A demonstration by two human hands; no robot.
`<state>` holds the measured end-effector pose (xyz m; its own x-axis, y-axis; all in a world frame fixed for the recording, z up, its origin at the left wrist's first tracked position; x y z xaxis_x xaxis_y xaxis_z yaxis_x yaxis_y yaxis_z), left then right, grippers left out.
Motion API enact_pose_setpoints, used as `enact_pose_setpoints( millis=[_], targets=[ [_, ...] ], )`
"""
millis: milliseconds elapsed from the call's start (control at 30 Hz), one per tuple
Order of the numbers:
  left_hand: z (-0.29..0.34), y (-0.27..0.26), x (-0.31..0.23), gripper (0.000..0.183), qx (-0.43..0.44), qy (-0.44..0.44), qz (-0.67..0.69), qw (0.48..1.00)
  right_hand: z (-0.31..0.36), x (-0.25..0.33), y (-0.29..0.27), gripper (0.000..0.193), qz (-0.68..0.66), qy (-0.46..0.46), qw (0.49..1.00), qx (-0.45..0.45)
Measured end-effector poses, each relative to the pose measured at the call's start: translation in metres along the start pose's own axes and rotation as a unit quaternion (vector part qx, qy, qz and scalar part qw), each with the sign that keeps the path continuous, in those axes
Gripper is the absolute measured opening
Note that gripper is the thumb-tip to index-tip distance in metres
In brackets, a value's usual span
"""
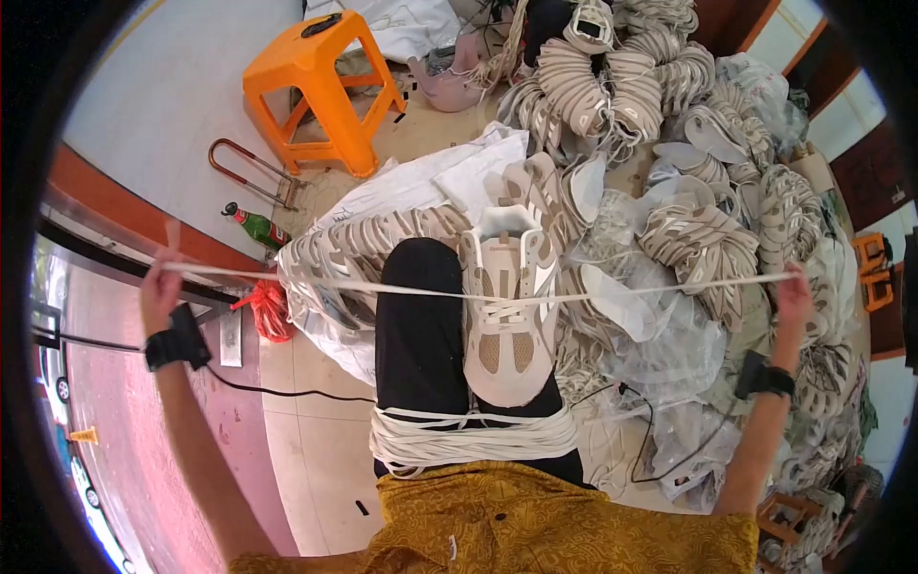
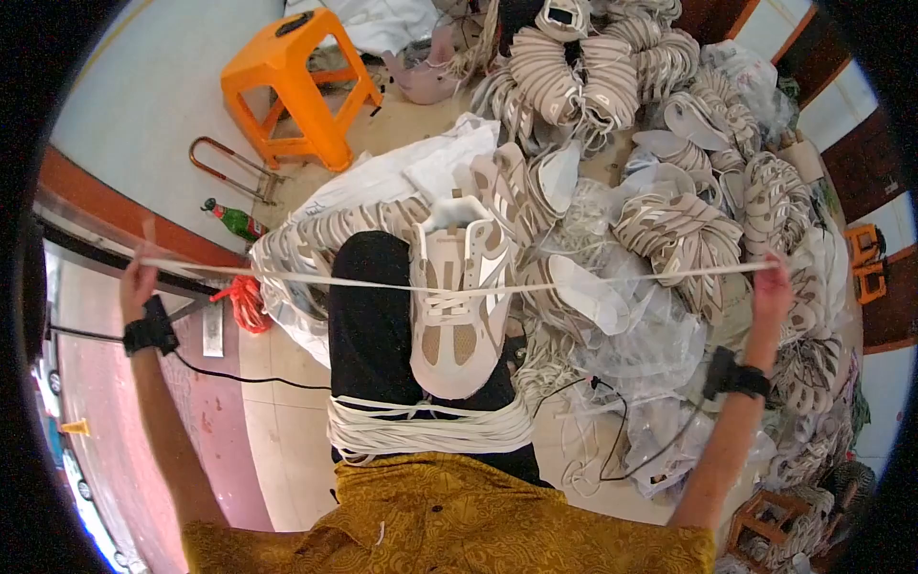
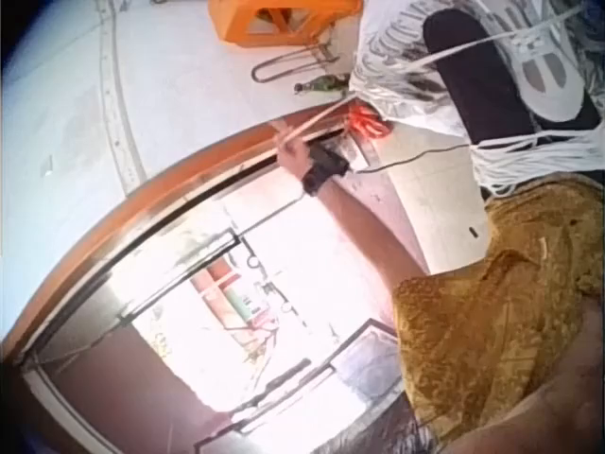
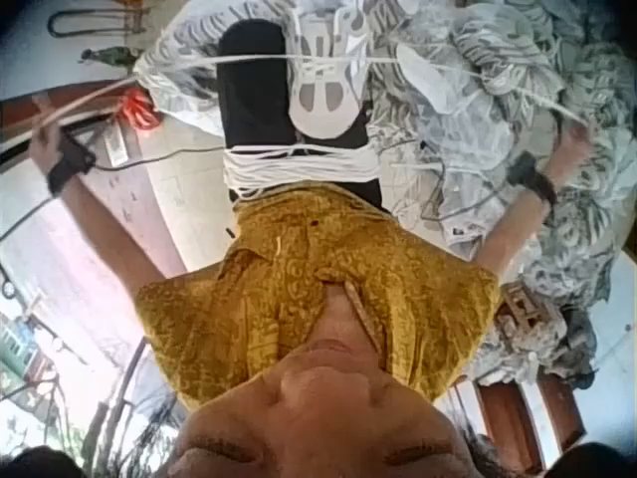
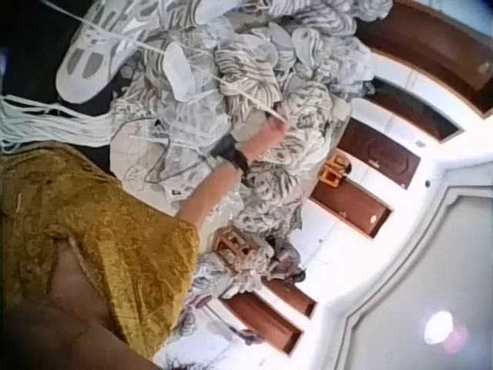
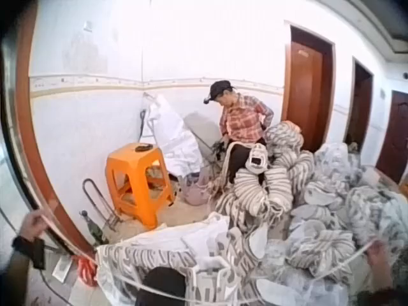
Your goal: The recorder is sitting with a large pile of shoe components and is lacing up a white sneaker.
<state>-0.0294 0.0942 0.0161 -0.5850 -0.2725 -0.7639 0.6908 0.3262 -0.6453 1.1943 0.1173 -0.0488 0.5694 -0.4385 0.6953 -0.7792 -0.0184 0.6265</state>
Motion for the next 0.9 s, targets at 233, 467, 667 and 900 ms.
enact_pose_setpoints(
  millis=[233, 467, 667, 900],
  targets=[
    [-0.033, -0.108, 0.053, 0.026, -0.126, 0.003, -0.159, 0.979, 0.035, 0.249, -0.011, 0.026, 0.371, -0.107, 0.905, -0.178],
    [0.04, -0.211, 0.054, 0.022, -0.228, -0.073, -0.009, 0.971, 0.121, -0.177, 0.181, 0.056, 0.498, 0.311, 0.794, 0.154],
    [0.059, -0.226, 0.032, 0.028, -0.228, -0.113, 0.266, 0.93, 0.218, -0.368, 0.229, 0.058, 0.181, 0.519, 0.835, 0.014],
    [0.092, -0.256, 0.075, 0.033, -0.275, -0.145, 0.262, 0.913, 0.186, -0.393, 0.224, 0.038, -0.003, 0.38, 0.918, -0.11]
  ],
)
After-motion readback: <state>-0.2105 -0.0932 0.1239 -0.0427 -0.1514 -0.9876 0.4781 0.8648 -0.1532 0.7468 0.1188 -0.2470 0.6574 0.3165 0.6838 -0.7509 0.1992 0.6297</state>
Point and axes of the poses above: each hand's wrist, its own z-axis away from the middle knuckle, its own y-axis out of the palm, x = y × z, the point moved 10 cm from there along -z, towards the middle knuckle, and after that the axes turned 12 degrees about -y, right-handed, at the moved point
